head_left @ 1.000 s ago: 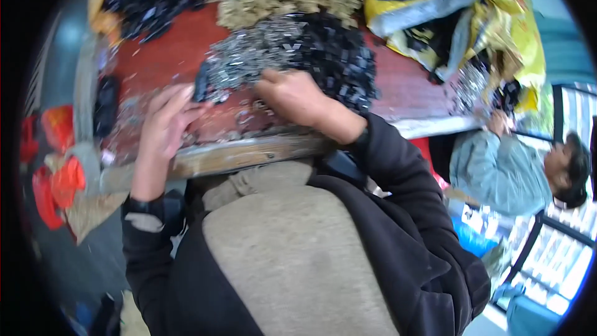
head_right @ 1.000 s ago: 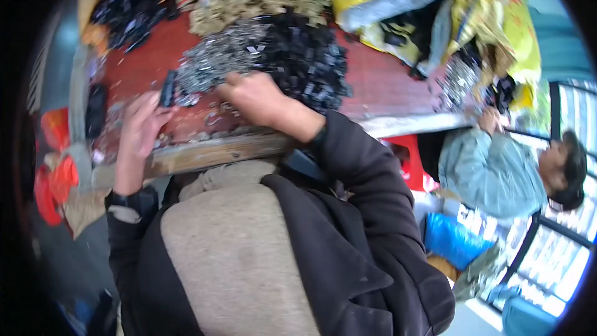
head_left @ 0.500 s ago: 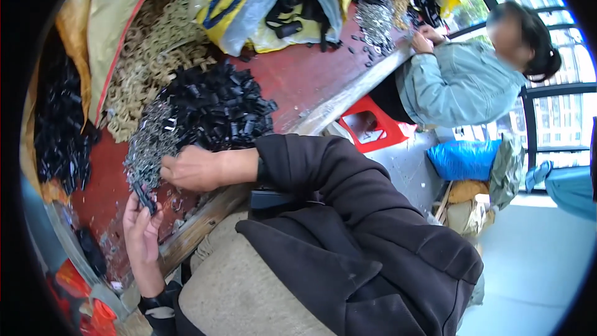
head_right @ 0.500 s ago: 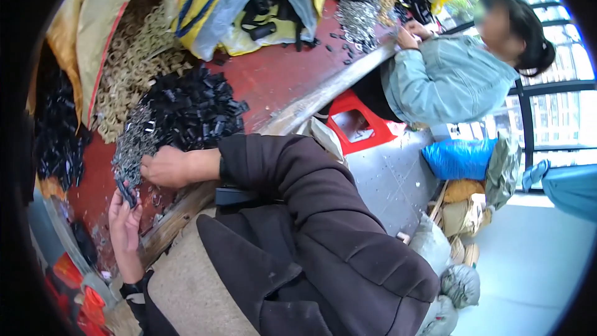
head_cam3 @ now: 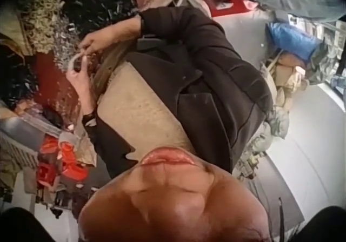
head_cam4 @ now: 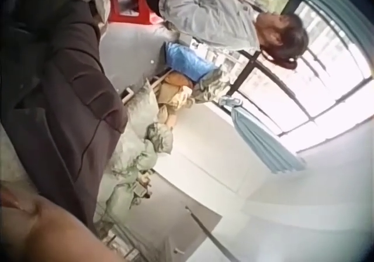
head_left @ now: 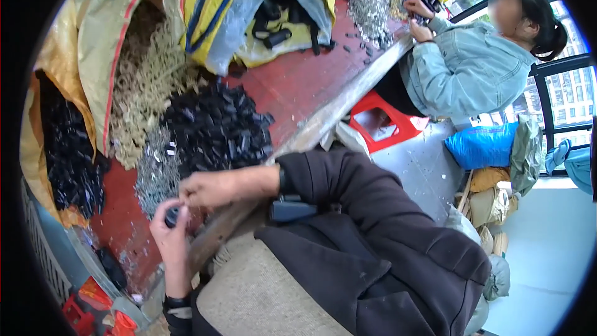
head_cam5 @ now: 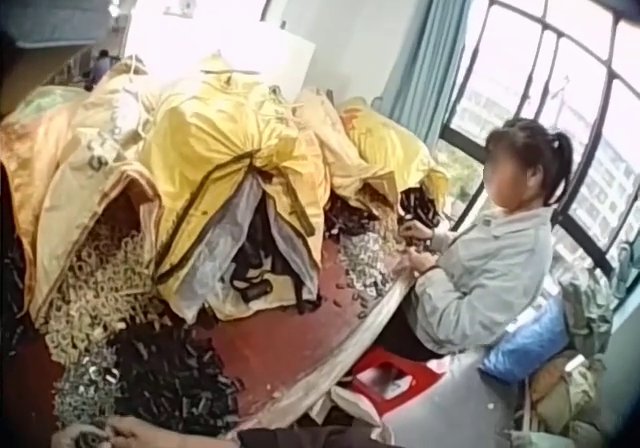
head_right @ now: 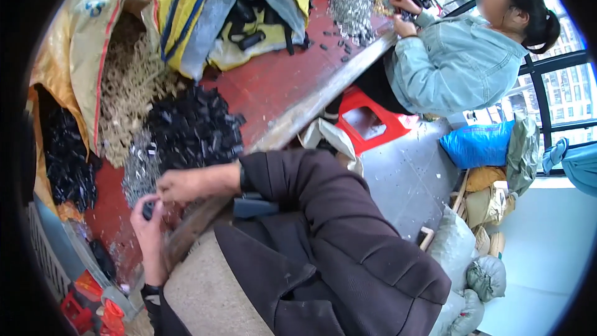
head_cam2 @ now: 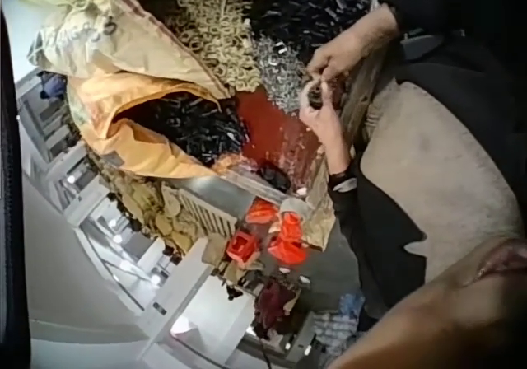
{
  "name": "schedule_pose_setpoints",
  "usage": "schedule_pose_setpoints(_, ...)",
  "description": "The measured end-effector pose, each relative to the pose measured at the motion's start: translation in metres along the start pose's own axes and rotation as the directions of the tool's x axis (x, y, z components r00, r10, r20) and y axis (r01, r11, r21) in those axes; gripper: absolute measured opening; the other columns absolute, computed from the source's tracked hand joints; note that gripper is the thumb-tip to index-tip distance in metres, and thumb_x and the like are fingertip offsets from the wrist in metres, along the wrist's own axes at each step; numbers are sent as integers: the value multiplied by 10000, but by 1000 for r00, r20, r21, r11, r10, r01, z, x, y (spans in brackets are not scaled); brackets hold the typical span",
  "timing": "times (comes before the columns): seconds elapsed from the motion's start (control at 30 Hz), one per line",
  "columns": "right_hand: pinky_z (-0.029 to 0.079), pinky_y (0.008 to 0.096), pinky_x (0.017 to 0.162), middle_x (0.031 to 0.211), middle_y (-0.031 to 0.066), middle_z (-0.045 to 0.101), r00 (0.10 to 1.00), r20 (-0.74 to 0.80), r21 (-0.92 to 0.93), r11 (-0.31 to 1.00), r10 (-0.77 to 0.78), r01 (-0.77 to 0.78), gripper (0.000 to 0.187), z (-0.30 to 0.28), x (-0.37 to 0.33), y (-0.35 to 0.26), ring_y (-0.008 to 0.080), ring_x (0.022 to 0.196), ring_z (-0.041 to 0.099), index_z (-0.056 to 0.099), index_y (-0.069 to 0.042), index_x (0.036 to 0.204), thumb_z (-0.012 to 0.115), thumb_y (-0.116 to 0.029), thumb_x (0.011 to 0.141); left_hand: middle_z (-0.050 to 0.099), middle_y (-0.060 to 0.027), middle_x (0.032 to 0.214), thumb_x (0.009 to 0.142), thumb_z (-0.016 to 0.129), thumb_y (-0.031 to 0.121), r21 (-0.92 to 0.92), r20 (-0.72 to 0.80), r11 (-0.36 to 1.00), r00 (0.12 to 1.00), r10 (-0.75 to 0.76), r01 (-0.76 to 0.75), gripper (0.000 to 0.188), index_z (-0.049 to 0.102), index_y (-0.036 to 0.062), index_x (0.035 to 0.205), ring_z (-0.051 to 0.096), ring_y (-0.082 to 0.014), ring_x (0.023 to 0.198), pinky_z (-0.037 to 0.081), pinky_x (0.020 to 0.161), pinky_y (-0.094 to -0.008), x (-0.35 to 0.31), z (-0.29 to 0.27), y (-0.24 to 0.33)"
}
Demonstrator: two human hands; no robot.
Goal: The person assembles components by hand, picking up a black plastic housing and inserting a small metal clip and a white plastic piece into it. This process of pressing clips and white pieces into the black housings is repeated multiple times.
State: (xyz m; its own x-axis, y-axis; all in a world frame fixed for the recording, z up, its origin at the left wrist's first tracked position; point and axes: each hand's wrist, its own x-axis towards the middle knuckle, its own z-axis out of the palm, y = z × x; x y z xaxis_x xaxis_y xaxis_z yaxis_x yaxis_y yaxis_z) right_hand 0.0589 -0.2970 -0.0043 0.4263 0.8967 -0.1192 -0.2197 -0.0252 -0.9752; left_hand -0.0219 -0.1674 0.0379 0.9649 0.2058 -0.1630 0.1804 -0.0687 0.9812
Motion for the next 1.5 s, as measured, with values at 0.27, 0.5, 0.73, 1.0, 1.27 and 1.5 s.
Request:
schedule_pose_setpoints(0.27, 339, 212, 394, 577, 7, 476, 974, 94, 455, 862, 205, -225, 150, -7, 15, 3, 79, 450, 407, 515, -28, 713, 475, -143, 800, 492, 10, 649, 779, 549, 96, 110, -31, 994, 999, 20, -16, 83, 498, 31, 770, 441, -47, 579, 361, 534, -178, 12, -10, -21)
schedule_pose_setpoints(0.5, 307, 186, 392, 622, -2, 472, 950, 161, 559, 769, 266, -310, 116, -2, 11, -8, 58, 455, 399, 493, -30, 755, 489, -133, 807, 485, 18, 637, 768, 570, 120, 163, -70, 986, 996, 50, -38, 115, 498, 32, 753, 434, -39, 568, 363, 524, -177, 12, -14, -30)
schedule_pose_setpoints(0.73, 352, 180, 434, 664, 27, 534, 972, 92, 474, 849, 216, -233, 110, -3, 9, -8, 57, 488, 452, 521, -25, 788, 508, -134, 801, 482, 17, 628, 780, 555, 147, 121, -65, 993, 998, -8, 16, 142, 490, 29, 734, 438, -50, 563, 365, 515, -188, 13, -13, -20)
schedule_pose_setpoints(1.0, 423, 218, 555, 706, 47, 549, 986, -39, -287, 947, -163, 145, 101, 6, -14, -32, 92, 657, 530, 535, 24, 785, 502, -71, 789, 542, -25, 854, 825, 463, 240, -699, 237, 626, 938, -254, 347, 265, 459, 67, 1025, 528, -113, 740, 433, 575, -224, -10, -11, -6)
schedule_pose_setpoints(1.27, 377, 227, 487, 620, 50, 490, 927, 16, -687, 669, -374, 282, 77, 11, -22, -42, 111, 552, 485, 546, 0, 762, 567, 31, 694, 550, -17, 803, 829, 478, 302, -590, 198, 735, 942, -271, 335, 274, 514, 50, 932, 530, -96, 689, 440, 572, -212, -22, -5, -7)
schedule_pose_setpoints(1.5, 376, 253, 446, 610, 62, 477, 869, 81, -732, 562, -489, 385, 108, 13, -16, -37, 156, 497, 471, 552, -14, 765, 594, 21, 672, 550, -24, 788, 830, 479, 293, -635, 276, 673, 925, -262, 380, 272, 525, 37, 912, 538, -100, 660, 454, 559, -205, -18, -14, -20)
